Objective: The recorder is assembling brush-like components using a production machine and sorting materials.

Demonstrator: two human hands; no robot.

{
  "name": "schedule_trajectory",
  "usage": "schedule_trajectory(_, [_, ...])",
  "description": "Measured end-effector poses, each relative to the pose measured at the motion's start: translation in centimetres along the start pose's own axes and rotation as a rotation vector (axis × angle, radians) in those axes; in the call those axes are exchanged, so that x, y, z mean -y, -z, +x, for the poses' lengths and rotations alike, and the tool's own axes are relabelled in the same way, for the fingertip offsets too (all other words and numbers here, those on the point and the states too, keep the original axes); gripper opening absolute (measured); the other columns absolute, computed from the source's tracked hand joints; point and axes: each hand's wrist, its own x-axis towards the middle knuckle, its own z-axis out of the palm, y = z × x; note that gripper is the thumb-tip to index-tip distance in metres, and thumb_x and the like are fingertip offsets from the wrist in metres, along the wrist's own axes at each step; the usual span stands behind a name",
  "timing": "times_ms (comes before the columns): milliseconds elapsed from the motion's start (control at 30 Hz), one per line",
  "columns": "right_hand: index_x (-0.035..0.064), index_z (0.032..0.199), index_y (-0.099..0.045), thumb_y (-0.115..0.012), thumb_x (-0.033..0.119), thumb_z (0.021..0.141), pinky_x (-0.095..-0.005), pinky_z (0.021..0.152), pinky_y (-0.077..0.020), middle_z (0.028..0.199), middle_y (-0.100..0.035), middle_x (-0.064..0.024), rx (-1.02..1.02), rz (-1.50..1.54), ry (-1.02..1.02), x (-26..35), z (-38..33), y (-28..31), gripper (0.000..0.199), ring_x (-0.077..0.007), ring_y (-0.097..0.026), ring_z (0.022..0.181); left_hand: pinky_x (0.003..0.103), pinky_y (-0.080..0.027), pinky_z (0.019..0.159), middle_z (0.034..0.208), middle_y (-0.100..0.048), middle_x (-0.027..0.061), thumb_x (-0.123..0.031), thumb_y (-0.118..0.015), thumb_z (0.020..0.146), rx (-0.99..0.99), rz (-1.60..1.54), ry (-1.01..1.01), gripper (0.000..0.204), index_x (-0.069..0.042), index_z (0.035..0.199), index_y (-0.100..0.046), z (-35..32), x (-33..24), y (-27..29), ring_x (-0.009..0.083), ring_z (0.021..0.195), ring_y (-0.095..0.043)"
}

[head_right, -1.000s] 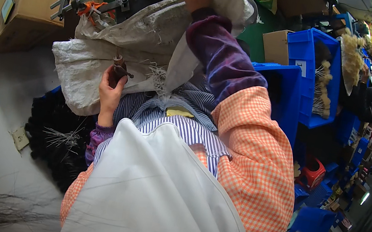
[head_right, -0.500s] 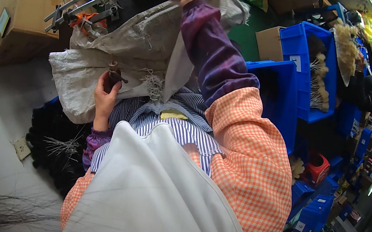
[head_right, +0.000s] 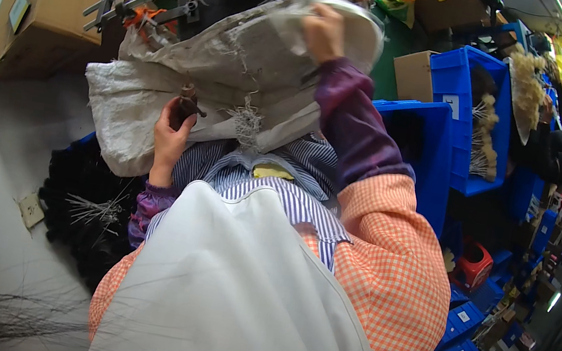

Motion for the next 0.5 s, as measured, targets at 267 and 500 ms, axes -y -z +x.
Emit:
schedule_trajectory(267, [0.0, 0.08, -0.059, -0.059, 0.035, 0.077, -0.0304, 0.051, -0.0437, 0.067, -0.057, -0.0054, 0.137, 1.302, -1.244, 6.7, 8.8, -9.0, 0.036, -0.0158, -0.054, 0.057, 0.025, -0.045, 0.078, 0.1, -0.058, 0.0097, -0.005, -0.063, 0.076, -0.03, -0.018, 0.011, 0.043, 0.003, 0.114, -0.046, -1.1, 0.3, 0.8, 0.015, 0.09, -0.056])
schedule_trajectory(500, [0.0171, 0.099, -0.058, -0.046, 0.041, 0.085, -0.0332, 0.061, -0.0491, 0.08, -0.06, 0.0001, -0.066, 1.682, -1.141, 1.1, 7.5, -12.3, 0.03, -0.0162, -0.058, 0.069, 0.029, -0.046, 0.078, 0.097, -0.06, 0.0122, -0.008, -0.065, 0.073, -0.047, 0.026, -0.021, 0.041, 0.001, 0.11, -0.05, -0.5, 0.4, 0.7, 0.0188, 0.087, -0.059])
